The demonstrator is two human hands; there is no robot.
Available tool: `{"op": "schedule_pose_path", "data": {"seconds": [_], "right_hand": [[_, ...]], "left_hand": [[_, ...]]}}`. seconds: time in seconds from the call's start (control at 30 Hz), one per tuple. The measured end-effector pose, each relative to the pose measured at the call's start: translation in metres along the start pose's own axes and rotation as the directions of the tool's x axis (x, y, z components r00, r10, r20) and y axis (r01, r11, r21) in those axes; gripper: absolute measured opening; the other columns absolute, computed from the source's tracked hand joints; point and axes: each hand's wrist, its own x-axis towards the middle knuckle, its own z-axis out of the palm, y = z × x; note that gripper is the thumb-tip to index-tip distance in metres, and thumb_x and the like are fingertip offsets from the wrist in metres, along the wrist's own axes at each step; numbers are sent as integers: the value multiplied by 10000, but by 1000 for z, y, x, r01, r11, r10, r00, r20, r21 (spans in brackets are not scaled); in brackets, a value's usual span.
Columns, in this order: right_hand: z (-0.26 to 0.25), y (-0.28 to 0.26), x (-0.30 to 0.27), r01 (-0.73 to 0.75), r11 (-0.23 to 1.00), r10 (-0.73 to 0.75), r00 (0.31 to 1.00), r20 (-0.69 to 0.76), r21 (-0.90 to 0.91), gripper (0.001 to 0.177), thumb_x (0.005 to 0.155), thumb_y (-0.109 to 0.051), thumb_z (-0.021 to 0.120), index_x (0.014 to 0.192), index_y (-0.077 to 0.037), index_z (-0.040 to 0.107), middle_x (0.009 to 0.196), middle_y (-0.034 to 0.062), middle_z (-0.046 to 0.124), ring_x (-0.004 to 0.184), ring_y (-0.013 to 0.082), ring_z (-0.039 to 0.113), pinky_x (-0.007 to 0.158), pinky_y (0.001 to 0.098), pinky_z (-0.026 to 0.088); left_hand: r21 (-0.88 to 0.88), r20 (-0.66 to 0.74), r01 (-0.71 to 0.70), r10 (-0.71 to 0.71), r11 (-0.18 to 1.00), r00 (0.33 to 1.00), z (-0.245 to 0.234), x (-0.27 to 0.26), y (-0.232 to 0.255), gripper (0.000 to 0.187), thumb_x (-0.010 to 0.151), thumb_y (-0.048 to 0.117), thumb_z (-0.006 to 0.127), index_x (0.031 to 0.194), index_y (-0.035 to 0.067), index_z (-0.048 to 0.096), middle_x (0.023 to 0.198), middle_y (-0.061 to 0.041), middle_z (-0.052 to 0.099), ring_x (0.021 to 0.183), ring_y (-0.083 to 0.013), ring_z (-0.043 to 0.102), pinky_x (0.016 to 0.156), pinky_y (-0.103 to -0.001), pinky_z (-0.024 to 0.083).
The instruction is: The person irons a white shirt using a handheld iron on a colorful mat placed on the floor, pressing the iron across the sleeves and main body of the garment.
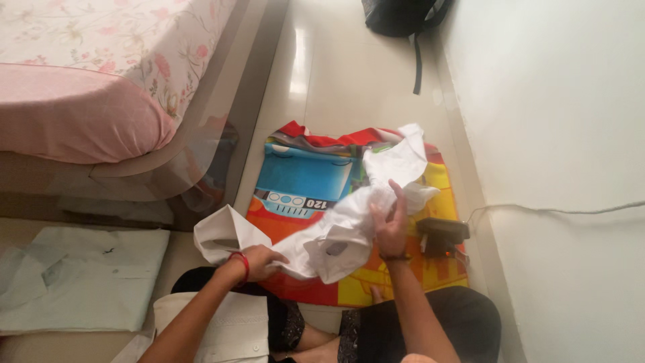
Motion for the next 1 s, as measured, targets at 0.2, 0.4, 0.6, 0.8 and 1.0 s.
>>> {"op": "schedule_pose_path", "data": {"seconds": [0.2, 0.4, 0.6, 0.8, 1.0], "right_hand": [[-45, -127, -70, 369, 863, -11, 698, 716, -346, 313, 858, -106, 687, 1166, -87, 739, 969, 113, 761, 834, 259, 755, 725, 338, 603], [-29, -115, -54, 436, 779, 384, 238, 892, -452, 379, 969, -457, 666, 1251, -207, 704, 709, 113, 702, 676, 320, 721, 656, 413, 571], [20, 61, 149, 149, 650, 565, 560, 606, -745, 428, 893, -369, 635, 1284, -194, 640, 1099, 108, 768, 909, 312, 782, 861, 394, 608], [-3, 278, 327, 129, 336, 460, 842, 282, -933, 374, 896, -423, 630, 1159, -202, 780, 1156, 138, 749, 1085, 338, 716, 968, 441, 547], [-24, 365, 390, -216, 36, 680, 721, -134, -976, 614, 981, -583, 420, 1557, -370, 425, 1654, 64, 372, 1511, 369, 365, 1223, 609, 284]], "left_hand": [[41, 170, -143, 134, 989, 976, -23, -28, -15, 327, 832, 310, 644, 1027, 114, 817, 962, -133, 799, 868, -258, 732, 838, -364, 557], [-125, 273, -83, 115, 989, 955, -50, -8, -22, 619, 798, 575, 758, 1276, 188, 685, 1080, -103, 762, 936, -226, 719, 810, -339, 564], [-106, -184, 32, -51, 994, 982, -65, 163, -88, 522, 879, 486, 683, 1289, 163, 676, 1191, -101, 730, 1088, -263, 704, 929, -378, 572], [-147, -612, 48, -129, 988, 780, -84, 336, -145, 462, 976, 456, 581, 1356, 199, 635, 1459, -111, 569, 1375, -314, 504, 1152, -448, 401], [-62, -469, 296, -290, 953, 834, -131, 423, -147, 586, 1004, 594, 374, 1559, 413, 325, 1709, 20, 138, 1576, -317, 100, 1202, -724, 79]]}}
